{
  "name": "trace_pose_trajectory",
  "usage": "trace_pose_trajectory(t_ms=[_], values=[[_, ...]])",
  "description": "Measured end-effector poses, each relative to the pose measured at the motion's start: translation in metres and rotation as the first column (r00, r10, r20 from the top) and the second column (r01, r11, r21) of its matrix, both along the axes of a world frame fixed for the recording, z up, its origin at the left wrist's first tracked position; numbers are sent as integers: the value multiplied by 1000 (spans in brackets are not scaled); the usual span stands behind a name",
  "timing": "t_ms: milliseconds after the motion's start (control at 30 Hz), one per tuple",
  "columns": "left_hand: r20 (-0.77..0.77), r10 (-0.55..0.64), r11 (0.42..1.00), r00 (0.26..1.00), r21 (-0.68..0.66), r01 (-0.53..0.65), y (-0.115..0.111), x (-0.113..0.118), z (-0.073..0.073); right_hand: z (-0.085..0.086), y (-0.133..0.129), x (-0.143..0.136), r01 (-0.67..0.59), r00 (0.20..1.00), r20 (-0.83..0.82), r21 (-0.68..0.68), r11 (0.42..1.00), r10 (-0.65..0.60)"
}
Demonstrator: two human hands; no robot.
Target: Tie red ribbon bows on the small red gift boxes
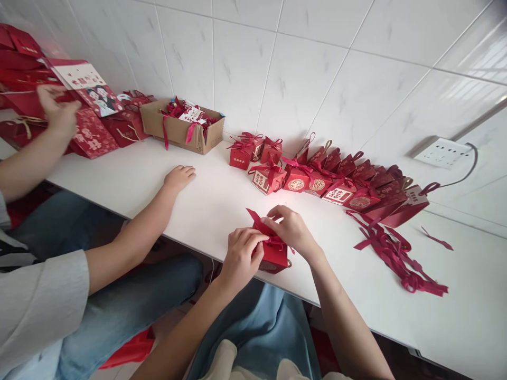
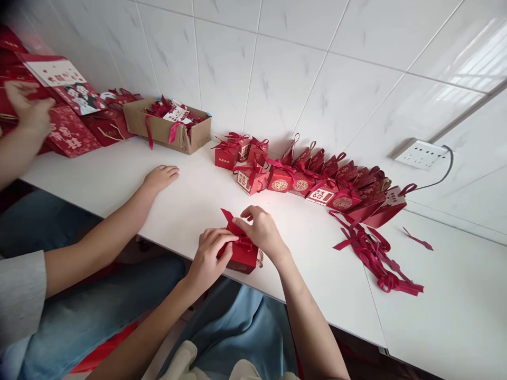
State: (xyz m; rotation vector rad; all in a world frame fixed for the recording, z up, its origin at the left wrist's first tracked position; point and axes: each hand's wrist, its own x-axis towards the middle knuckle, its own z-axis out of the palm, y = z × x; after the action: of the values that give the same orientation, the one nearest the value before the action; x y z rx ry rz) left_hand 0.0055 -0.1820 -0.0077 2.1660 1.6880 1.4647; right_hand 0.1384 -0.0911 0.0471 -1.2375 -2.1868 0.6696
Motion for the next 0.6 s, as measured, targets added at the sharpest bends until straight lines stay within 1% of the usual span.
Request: trace_pose_trajectory(t_ms=[67, 100, 133, 233, 267, 333, 400, 467, 533, 600], values=[[28, -19, 1000, 999, -17, 19, 1, 0, 1, 1, -10, 13, 154, 988, -13, 52, 987, -154], [47, -27, 999, 999, -27, 28, 2, 0, 1, 2, -17, 20, 211, 978, -4, 57, 976, -211], [67, -36, 999, 997, -35, 39, 2, 1, 2, 1, -26, 26, 235, 972, 18, 38, 971, -236], [135, -60, 997, 989, -34, 65, 4, 0, 3, -6, -49, 35, 209, 977, 60, -72, 975, -205], [167, -48, 998, 985, -26, 53, 4, -1, 2, -9, -54, 35, 209, 977, 57, -95, 973, -204], [252, 19, 1000, 967, -25, -13, 3, -3, 2, -14, -60, 30, 235, 972, 41, -116, 965, -232], [331, 108, 992, 937, -92, -82, 3, -7, 1, -18, -62, 25, 272, 962, 23, -119, 955, -272], [359, 158, 975, 920, -206, -87, 2, -10, 0, -18, -61, 21, 305, 952, 2, -109, 946, -307], [354, 166, 956, 921, -288, -62, 2, -12, -1, -17, -61, 19, 325, 944, -18, -99, 941, -328], [355, 152, 951, 923, -305, -39, 4, -11, 0, -15, -62, 17, 319, 946, -27, -104, 942, -323]])
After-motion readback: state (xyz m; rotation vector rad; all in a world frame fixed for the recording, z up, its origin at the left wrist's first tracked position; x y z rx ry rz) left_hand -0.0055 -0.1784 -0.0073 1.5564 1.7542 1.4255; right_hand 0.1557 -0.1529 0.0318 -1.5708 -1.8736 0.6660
